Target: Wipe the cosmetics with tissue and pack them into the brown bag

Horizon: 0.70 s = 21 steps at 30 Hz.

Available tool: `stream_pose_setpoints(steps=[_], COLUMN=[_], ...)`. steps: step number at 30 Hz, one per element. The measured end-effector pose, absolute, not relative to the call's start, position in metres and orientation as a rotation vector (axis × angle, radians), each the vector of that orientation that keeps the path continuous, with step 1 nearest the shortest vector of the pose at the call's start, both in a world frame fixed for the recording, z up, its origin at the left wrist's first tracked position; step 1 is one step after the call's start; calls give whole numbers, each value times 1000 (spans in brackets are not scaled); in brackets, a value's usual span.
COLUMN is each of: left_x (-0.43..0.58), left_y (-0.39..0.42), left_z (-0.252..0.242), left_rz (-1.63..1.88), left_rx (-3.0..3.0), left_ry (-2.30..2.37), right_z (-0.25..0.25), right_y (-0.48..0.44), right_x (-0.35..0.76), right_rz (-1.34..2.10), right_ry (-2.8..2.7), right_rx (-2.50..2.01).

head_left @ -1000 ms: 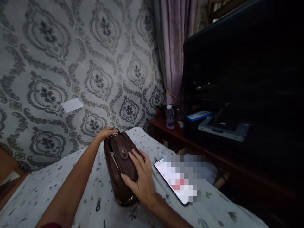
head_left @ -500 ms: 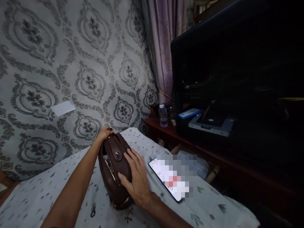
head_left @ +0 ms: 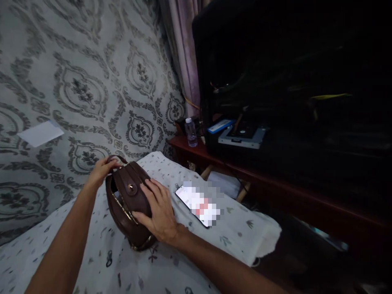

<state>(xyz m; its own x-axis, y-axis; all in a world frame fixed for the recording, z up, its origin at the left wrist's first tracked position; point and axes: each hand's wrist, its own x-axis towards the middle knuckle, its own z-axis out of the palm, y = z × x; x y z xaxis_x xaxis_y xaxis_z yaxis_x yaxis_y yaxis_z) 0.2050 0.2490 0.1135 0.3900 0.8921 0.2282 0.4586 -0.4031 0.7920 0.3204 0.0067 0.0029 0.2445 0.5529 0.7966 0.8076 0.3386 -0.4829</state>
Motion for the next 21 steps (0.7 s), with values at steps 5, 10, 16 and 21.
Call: stream_pose_setpoints(steps=[5, 10, 16, 21], left_x=[184, 182, 188, 190], left_y=[240, 235, 231, 219], left_z=[109, 110, 107, 96], left_rz=[785, 794, 917, 1073], left_rx=[2136, 2301, 2380, 2341], left_ry=[1258, 1472, 1626, 1550], right_z=[0, -4, -5, -4], right_y=[2, 1, 2, 2], right_x=[314, 311, 312, 312], right_rz=[-347, -407, -420, -433], right_ry=[-1464, -1483, -1492, -1479], right_rx=[-1385, -1385, -1373, -1368])
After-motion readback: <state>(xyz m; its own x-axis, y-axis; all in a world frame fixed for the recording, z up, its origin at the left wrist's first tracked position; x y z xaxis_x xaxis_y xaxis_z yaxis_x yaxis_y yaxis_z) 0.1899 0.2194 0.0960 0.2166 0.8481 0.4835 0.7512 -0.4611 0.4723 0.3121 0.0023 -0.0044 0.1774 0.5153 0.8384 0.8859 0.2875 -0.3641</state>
